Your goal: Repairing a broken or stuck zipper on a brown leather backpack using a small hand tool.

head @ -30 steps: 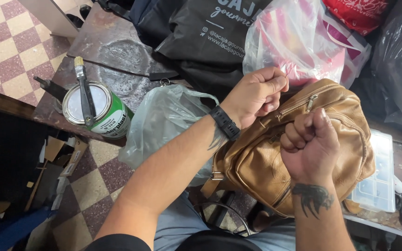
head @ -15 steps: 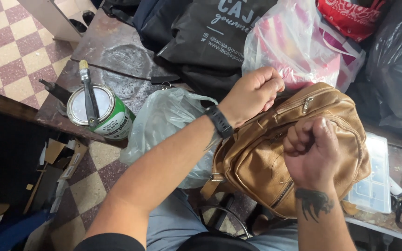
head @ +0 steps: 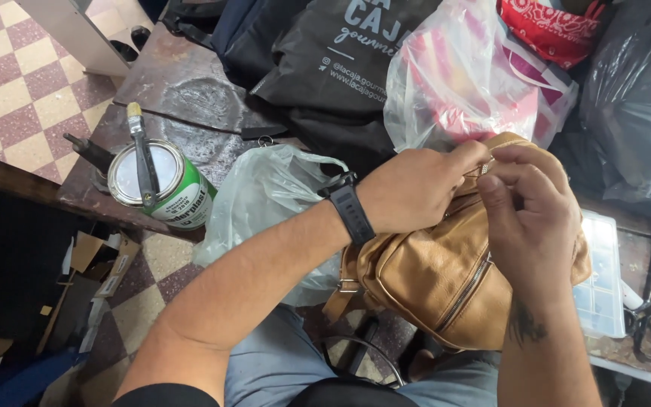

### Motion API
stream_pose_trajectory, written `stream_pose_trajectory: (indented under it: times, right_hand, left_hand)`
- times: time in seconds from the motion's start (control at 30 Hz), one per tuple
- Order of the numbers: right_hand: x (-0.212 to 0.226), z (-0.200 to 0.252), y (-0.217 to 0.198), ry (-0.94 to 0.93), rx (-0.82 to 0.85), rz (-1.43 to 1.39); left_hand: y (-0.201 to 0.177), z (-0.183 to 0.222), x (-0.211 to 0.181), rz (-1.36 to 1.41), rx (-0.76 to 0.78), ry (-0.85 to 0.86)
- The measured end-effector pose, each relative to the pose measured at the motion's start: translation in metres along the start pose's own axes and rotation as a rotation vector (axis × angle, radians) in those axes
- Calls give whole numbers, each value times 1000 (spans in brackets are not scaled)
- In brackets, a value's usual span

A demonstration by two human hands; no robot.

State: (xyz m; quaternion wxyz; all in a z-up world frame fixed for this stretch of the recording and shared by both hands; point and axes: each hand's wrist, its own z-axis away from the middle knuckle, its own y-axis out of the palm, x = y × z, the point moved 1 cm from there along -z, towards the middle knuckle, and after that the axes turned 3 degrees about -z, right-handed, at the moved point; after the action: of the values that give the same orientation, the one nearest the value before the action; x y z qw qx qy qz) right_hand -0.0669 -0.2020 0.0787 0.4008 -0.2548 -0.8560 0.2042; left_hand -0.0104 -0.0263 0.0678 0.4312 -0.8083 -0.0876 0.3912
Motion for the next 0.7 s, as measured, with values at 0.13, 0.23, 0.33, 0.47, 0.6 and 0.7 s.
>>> stream_pose_trajectory:
  times: [0.13,0.23,0.33,0.47,0.6,0.7]
  right_hand:
    - [-4,-1,7,-14,-40,-7]
    - [-4,0,11,7,-59,-37]
    - [-5,-1,15,70,-45,-75]
    - [-10,-2,17,165,-19,-147]
    - [-19,-2,22,248,-14,-163]
    - [-12,-11,24,285,6,-239]
  left_hand:
    - [-3,-4,15,92,-19,-94]
    - [-17,-4,15,234,33,-125]
    - [-15,-2,20,234,-41,-67]
    - [-11,2,26,344,-105,-18]
    - [8,4,34,-27,-356,189]
    - [12,5,29,-283,-592,319]
